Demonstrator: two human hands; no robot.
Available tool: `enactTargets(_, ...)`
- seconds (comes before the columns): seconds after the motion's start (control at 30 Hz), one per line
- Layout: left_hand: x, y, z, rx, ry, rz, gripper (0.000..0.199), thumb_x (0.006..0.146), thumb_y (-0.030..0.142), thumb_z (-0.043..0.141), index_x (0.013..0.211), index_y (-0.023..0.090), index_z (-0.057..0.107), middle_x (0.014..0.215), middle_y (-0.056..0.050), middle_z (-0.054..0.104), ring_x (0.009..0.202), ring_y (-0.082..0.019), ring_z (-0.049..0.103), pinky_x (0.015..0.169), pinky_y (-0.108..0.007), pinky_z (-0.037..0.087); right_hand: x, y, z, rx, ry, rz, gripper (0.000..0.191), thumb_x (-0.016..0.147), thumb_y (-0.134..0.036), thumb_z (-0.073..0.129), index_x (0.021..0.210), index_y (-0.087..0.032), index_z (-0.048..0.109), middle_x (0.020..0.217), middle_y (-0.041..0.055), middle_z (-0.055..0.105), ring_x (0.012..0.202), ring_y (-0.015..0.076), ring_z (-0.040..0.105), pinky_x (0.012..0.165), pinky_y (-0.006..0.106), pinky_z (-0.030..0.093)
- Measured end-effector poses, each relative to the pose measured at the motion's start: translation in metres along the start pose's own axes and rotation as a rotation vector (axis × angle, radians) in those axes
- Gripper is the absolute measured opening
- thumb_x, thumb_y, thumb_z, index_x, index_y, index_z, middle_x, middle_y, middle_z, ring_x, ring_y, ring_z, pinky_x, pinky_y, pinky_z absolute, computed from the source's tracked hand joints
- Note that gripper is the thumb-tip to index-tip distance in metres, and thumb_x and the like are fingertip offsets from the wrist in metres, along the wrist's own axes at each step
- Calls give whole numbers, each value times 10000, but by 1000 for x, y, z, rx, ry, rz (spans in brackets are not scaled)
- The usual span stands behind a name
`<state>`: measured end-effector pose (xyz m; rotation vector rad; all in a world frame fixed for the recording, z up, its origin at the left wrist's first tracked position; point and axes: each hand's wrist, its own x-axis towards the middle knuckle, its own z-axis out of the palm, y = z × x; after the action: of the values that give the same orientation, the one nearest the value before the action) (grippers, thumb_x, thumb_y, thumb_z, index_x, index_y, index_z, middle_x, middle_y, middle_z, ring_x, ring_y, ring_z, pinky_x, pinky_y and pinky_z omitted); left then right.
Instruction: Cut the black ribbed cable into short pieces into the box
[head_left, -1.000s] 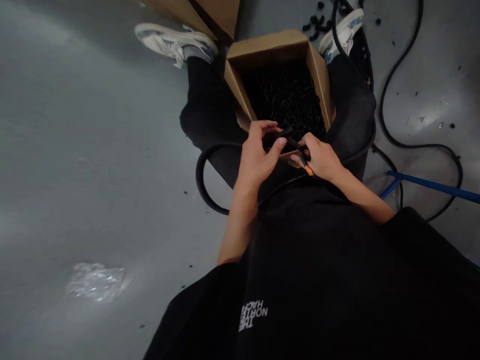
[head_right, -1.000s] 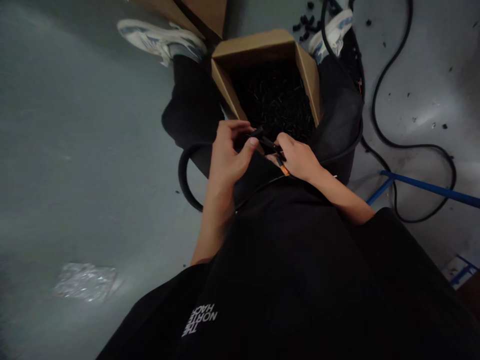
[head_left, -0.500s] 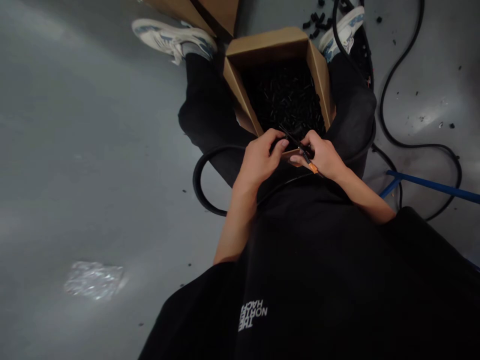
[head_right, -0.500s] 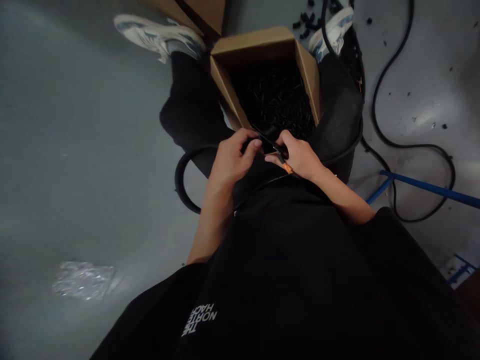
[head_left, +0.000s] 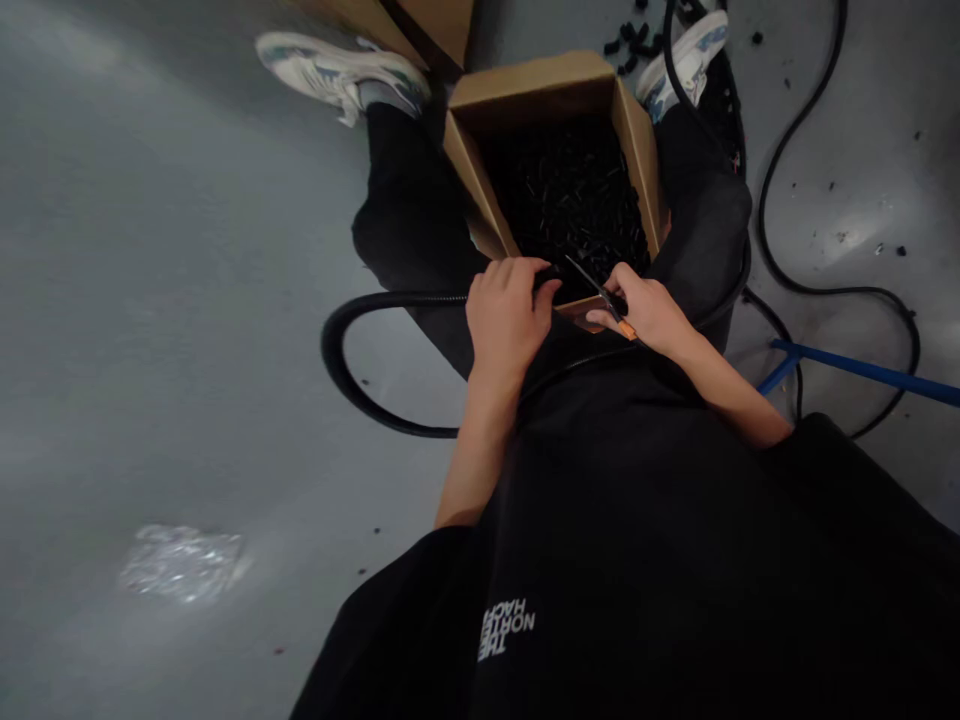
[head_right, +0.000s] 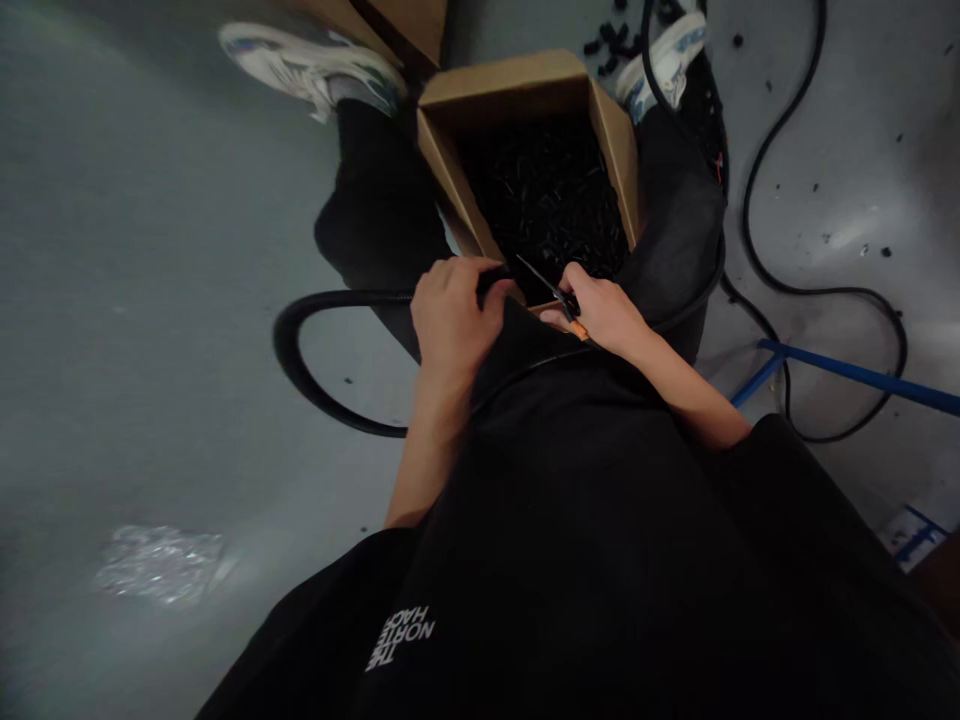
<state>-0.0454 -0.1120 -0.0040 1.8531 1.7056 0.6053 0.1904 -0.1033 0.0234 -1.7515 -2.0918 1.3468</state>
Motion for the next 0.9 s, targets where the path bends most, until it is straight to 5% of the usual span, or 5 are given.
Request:
enactTargets(0.23, 2, 11, 2, -420, 108, -2, 255, 1033, 430, 708, 1194, 232, 695, 1205, -74, 771, 1154, -234, 744, 1039, -371, 610, 0, -3, 9, -190, 3, -132, 355, 1032, -409, 746, 1254, -186, 580, 1295, 123, 739, 1028, 249, 730, 850, 355, 507)
enactTargets(0.47, 5, 11, 2, -407, 7, 21, 404, 1050, 545, 680, 1330, 259, 629, 1328, -90, 747, 1280, -251, 734, 1110, -396, 605, -4, -5, 21, -75, 95, -113, 393, 1091, -557, 630, 1244, -206, 545, 1194, 99, 751, 957, 235, 737, 801, 356, 503)
enactTargets(0.63, 6, 9, -8, -248, -127, 74, 290, 1065, 460, 633, 1186, 209, 710, 1145, -89, 804, 1070, -253, 774, 987, -370, 606, -4, -2, 20, 159, 114, -87, 557, 1007, -715, 689, 1208, -220, 534, 1134, 70, 753, 943, 229, 740, 847, 379, 552)
enactTargets(0.8, 5, 17, -14, -300, -306, 93, 401, 1080, 546, 568, 1171, 205, 758, 1078, -71, 827, 938, -223, 759, 858, -324, 587, 1, -2, 15, 193, 153, -186, 622, 936, -763, 742, 1187, -233, 534, 1267, 104, 720, 1059, 257, 718, 931, 447, 604)
enactTargets(0.9, 5, 16, -16, -235, -262, 74, 393, 1070, 550, 586, 1139, 208, 768, 1065, -75, 841, 929, -229, 766, 847, -327, 577, 1, -3, 11, 158, 107, -155, 572, 945, -721, 763, 1146, -237, 536, 1165, 77, 735, 957, 234, 715, 871, 412, 575)
